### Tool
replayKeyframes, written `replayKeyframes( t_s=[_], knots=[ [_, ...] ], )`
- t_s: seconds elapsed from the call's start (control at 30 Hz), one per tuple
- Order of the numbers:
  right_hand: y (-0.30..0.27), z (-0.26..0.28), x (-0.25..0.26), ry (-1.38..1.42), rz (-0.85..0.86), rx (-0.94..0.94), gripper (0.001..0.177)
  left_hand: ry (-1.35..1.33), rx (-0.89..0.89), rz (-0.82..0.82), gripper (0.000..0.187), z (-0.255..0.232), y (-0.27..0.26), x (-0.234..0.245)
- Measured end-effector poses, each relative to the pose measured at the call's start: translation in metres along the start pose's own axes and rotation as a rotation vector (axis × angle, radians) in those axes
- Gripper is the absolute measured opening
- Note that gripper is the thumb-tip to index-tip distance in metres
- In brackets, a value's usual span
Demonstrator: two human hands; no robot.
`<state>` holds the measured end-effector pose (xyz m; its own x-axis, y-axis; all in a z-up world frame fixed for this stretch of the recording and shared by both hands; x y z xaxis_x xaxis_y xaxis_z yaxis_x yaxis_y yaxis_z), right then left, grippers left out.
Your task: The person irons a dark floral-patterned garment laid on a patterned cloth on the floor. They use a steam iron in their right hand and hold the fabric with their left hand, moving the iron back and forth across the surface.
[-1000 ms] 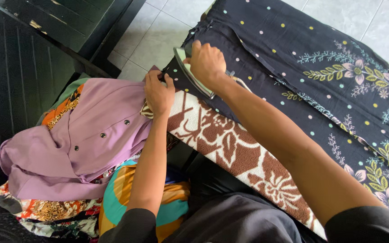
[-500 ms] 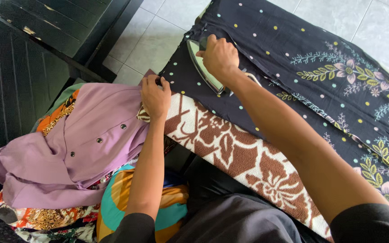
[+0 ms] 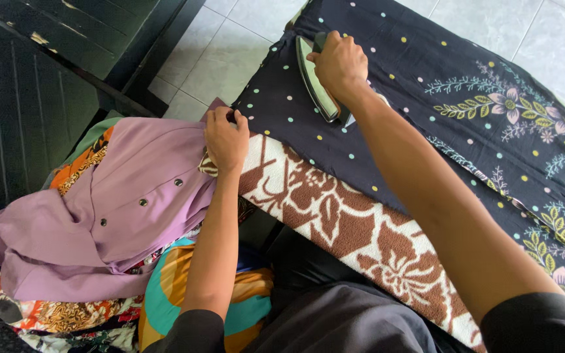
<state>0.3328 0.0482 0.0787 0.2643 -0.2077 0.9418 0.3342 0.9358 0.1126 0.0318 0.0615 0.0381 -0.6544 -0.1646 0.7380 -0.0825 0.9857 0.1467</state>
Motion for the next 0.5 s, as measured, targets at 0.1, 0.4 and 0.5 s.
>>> replayKeyframes(
  t_s=[0.1, 0.4, 0.5],
  knots=[
    [-0.012, -0.002, 0.007, -0.019, -0.016, 0.003, 0.06, -0.015, -0.037, -0.026, 0.024, 0.0, -0.001, -0.002],
    [0.008, -0.021, 0.011, -0.042, -0.043, -0.086, 0.061, 0.002, -0.027, 0.012, 0.025, 0.002, 0.001, -0.003],
    [0.006, -0.024, 0.018, 0.004, -0.028, -0.109, 0.058, -0.016, -0.016, 0.02, 0.025, 0.0, 0.0, -0.001]
  ],
)
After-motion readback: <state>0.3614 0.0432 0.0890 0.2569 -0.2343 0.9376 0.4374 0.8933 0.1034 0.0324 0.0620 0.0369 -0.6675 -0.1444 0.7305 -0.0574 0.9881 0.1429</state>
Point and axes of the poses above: each hand's wrist, its own y-axis towards the middle knuckle, its own x-axis out of the back of the hand, z = x × y, the point moved 8 cm from there along y, towards the middle knuckle, and after that the axes turned 14 degrees about x, right-handed, at the moved point
